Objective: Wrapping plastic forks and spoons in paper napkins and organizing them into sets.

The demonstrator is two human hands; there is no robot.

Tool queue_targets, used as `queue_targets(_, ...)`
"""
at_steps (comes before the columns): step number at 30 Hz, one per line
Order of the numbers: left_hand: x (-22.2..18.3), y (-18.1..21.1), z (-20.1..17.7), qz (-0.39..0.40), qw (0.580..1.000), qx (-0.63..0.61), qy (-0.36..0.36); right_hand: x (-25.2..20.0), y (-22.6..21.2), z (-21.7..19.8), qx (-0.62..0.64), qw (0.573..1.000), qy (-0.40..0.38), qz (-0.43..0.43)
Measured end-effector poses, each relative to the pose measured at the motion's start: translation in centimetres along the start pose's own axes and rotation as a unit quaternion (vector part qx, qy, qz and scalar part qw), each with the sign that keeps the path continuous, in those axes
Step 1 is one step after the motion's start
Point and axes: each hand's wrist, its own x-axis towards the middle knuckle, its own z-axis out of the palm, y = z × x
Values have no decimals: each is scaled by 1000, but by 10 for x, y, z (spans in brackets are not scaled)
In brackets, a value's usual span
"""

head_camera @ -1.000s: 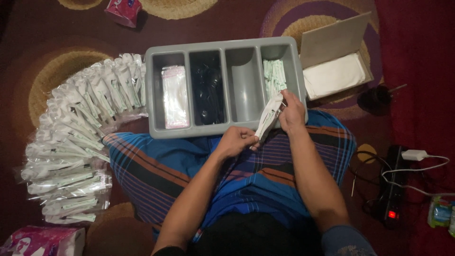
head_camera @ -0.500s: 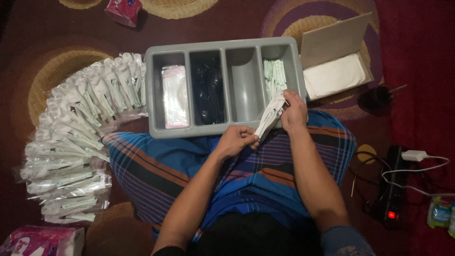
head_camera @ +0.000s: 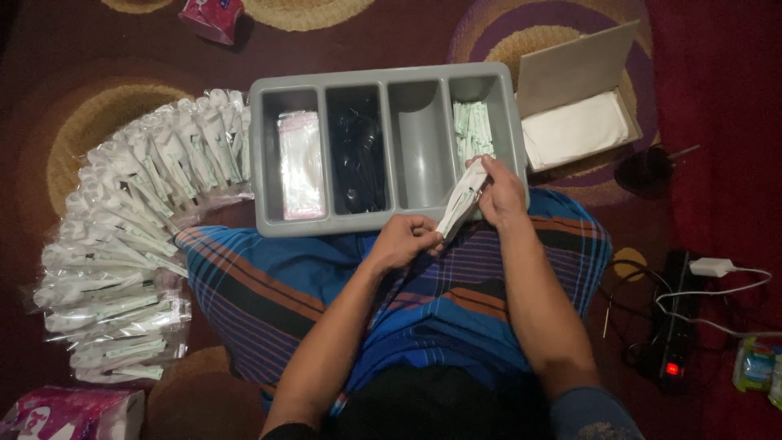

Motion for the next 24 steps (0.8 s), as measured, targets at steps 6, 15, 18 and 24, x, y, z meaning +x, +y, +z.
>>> queue_targets(6,2,-1,-1,10,1000,-20,-12,17,1,-18,-13,1000,-13,14)
queue_targets(15,0,4,-2,9,1000,-23,-11,17,-3,-19,13,999,-11,41)
queue_targets(18,0,3,-2,13,1000,-5,-15,13,-11,-17,36,999,18,33)
queue_targets(24,-6,17,-11,24,1000,6,17,6,-23,-9,75,995,70,7)
